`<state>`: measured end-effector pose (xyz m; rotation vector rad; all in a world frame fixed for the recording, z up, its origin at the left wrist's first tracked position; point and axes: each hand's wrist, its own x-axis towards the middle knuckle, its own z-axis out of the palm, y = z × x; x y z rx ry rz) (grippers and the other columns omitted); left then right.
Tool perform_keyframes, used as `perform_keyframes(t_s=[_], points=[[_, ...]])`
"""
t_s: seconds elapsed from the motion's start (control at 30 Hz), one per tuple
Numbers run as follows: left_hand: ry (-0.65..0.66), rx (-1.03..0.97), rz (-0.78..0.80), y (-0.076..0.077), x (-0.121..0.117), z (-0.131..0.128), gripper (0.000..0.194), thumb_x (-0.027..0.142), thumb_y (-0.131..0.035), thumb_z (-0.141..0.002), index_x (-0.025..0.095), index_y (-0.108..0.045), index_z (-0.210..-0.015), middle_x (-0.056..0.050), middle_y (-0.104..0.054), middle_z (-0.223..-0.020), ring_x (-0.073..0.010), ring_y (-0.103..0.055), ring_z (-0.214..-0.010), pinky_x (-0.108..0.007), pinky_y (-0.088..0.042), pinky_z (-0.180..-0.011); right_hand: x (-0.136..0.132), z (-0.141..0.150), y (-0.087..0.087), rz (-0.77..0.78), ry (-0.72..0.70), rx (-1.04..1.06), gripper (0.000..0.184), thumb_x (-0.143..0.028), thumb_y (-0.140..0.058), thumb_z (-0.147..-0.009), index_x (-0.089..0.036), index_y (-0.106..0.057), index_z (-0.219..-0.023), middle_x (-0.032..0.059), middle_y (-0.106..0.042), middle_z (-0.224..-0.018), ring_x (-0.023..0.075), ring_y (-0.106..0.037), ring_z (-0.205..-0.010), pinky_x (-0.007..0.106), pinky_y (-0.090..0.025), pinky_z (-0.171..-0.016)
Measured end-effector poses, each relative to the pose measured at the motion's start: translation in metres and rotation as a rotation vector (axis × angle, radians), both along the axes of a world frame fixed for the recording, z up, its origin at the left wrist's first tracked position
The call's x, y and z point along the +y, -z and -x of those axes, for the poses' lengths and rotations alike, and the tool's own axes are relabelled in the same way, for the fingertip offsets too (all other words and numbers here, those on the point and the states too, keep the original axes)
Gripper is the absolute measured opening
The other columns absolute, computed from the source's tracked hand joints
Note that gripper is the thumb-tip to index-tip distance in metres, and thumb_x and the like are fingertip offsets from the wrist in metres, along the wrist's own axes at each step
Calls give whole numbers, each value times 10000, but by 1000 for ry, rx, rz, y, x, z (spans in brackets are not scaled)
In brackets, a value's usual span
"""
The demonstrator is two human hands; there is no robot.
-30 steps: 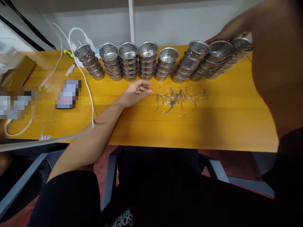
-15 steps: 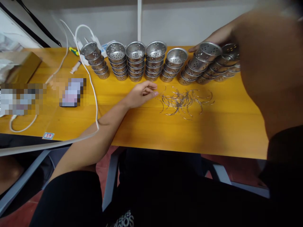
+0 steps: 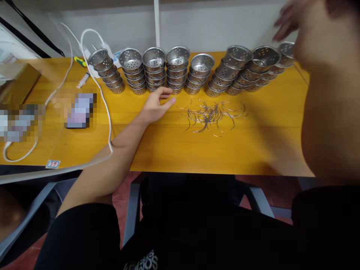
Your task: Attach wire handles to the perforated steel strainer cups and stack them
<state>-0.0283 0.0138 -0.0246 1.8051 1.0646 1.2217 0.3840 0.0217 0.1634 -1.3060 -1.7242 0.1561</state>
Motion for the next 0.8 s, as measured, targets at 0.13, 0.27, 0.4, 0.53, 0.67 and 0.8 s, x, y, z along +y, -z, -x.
perform_keyframes(t_s=[0.13, 0.27, 0.4, 0.53, 0.67, 0.8], points=[[-31, -26, -43, 8, 11, 4, 398, 321, -1058, -1019, 224, -845, -1341, -150, -889, -1433, -356, -873, -1374, -541, -709, -1339, -41, -30, 61, 290, -149, -153, 451, 161, -690, -970, -229, -914, -1004, 176, -985, -1094, 282, -940, -973, 471, -753, -977], [-48, -10, -79, 11, 15, 6, 377, 347, -1016, -1014, 212, -834, -1316, -164, -902, -1407, -366, -892, -1340, -563, -731, -1307, -37, -39, 100, 423, -118, -252, 468, 57, -704, -1126, -142, -947, -1473, 252, -929, -1558, 370, -920, -1448, 535, -686, -1364], [-45, 32, -95, 8, 11, 8, 361, 367, -933, -1007, 219, -843, -1324, -148, -937, -1405, -349, -921, -1321, -533, -755, -1273, -14, -40, 112, 420, -149, -293, 464, -80, -665, -1203, -126, -913, -1593, 207, -884, -1687, 382, -848, -1618, 517, -617, -1466], [-29, 55, -96, 6, 7, 8, 351, 381, -910, -1009, 226, -835, -1315, -145, -948, -1418, -352, -933, -1342, -532, -764, -1287, 5, -30, 112, 477, -78, -404, 502, -118, -662, -1220, -59, -884, -1665, 264, -861, -1706, 424, -856, -1553, 526, -624, -1418], [-21, 68, -81, 5, 5, 8, 313, 340, -896, -1022, 232, -826, -1308, -138, -951, -1418, -346, -936, -1347, -539, -770, -1295, 12, -20, 107, 500, -27, -444, 488, -46, -674, -1224, -41, -896, -1658, 274, -884, -1660, 397, -852, -1535, 471, -615, -1374], [-4, 81, -92, 4, 4, 8, 332, 324, -892, -1025, 215, -841, -1334, -148, -957, -1414, -341, -941, -1339, -532, -777, -1290, 2, -23, 105, 433, -2, -469, 324, -18, -694, -1138, -107, -989, -1239, 235, -976, -1346, 366, -908, -1233, 464, -677, -1179]])
